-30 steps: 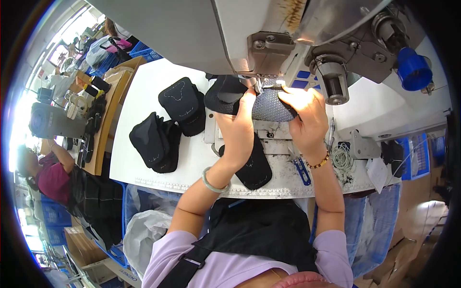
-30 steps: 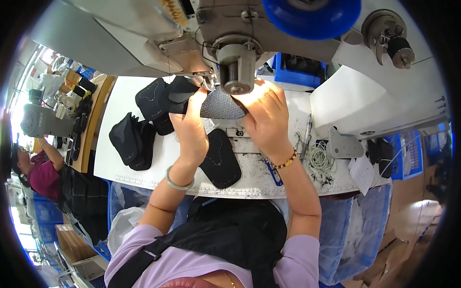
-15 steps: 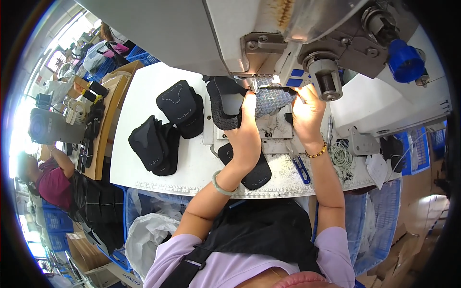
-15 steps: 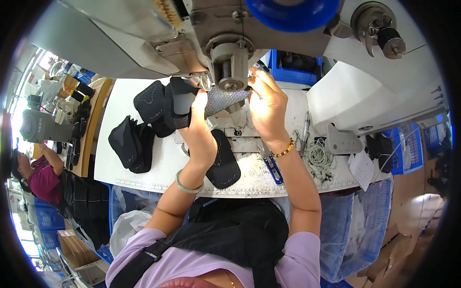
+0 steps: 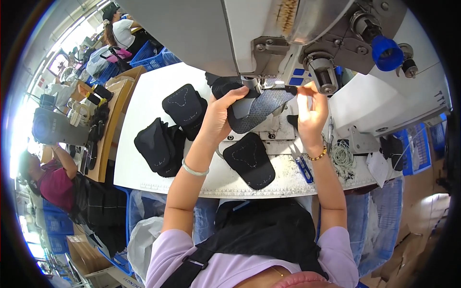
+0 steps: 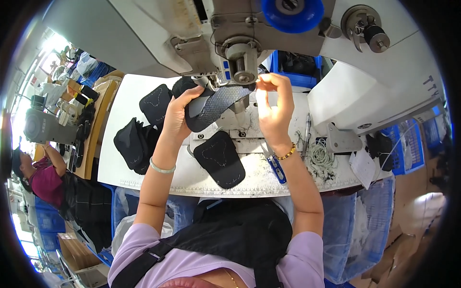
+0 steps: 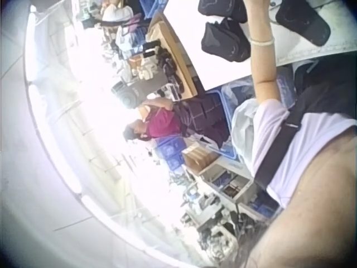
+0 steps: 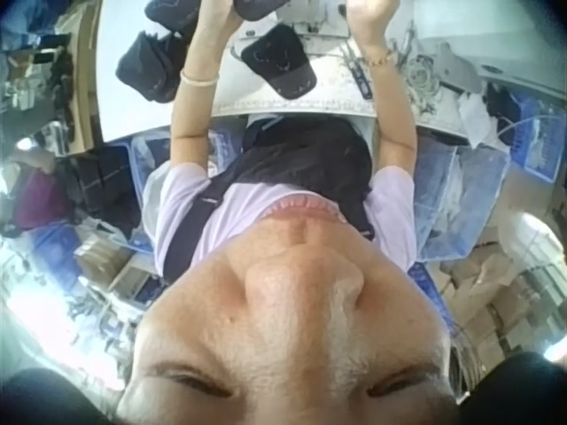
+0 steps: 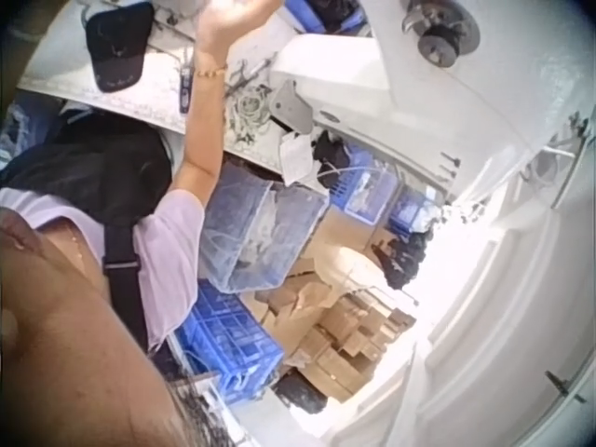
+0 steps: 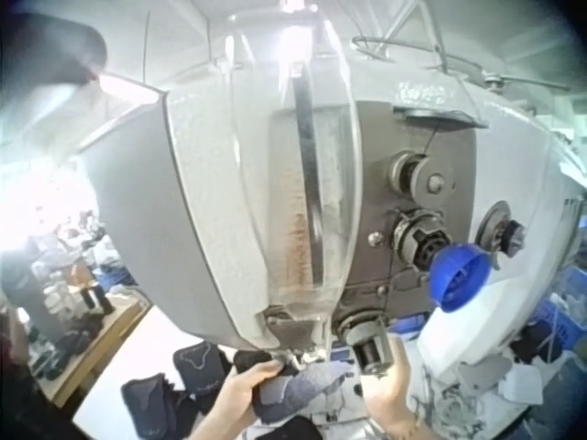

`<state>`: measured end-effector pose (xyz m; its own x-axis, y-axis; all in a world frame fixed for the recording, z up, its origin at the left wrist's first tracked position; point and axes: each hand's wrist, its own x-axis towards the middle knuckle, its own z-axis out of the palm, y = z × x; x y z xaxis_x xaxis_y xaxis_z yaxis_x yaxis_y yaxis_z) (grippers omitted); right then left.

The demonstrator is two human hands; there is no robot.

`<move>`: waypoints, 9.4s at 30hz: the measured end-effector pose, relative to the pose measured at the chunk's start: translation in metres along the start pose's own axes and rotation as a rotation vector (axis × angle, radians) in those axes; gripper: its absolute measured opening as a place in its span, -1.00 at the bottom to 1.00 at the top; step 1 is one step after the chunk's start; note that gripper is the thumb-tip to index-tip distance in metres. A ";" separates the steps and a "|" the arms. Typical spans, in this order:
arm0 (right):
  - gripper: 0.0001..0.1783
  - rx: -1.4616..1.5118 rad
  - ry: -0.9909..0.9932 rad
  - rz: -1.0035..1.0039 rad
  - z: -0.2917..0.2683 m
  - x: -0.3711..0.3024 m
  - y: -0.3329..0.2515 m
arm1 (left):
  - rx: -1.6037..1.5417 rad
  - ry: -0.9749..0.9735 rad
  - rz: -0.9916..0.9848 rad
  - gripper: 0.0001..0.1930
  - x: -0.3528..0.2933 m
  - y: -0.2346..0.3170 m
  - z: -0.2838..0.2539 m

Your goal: Operating a sewing machine to stitch a reinforced patch onto a shoe component.

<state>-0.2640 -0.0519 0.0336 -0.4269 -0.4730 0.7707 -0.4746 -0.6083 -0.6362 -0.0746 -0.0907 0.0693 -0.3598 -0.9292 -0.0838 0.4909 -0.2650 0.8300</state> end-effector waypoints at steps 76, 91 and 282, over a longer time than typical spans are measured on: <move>-0.70 -0.274 -0.508 -0.635 -0.018 0.020 -0.031 | 1.477 -0.280 1.547 -0.68 0.001 0.008 -0.008; -0.73 -0.534 -0.358 -0.651 0.005 -0.004 -0.044 | 1.079 -0.259 1.220 -0.65 0.021 0.004 -0.021; -0.79 -0.020 -0.517 -0.331 -0.029 0.016 -0.018 | 0.337 -0.040 0.339 -0.83 -0.042 -0.031 0.025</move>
<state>-0.2849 -0.0304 0.0565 0.1713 -0.5123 0.8416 -0.5350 -0.7657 -0.3571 -0.0948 -0.0375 0.0613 -0.2572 -0.9364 0.2387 0.3037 0.1561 0.9399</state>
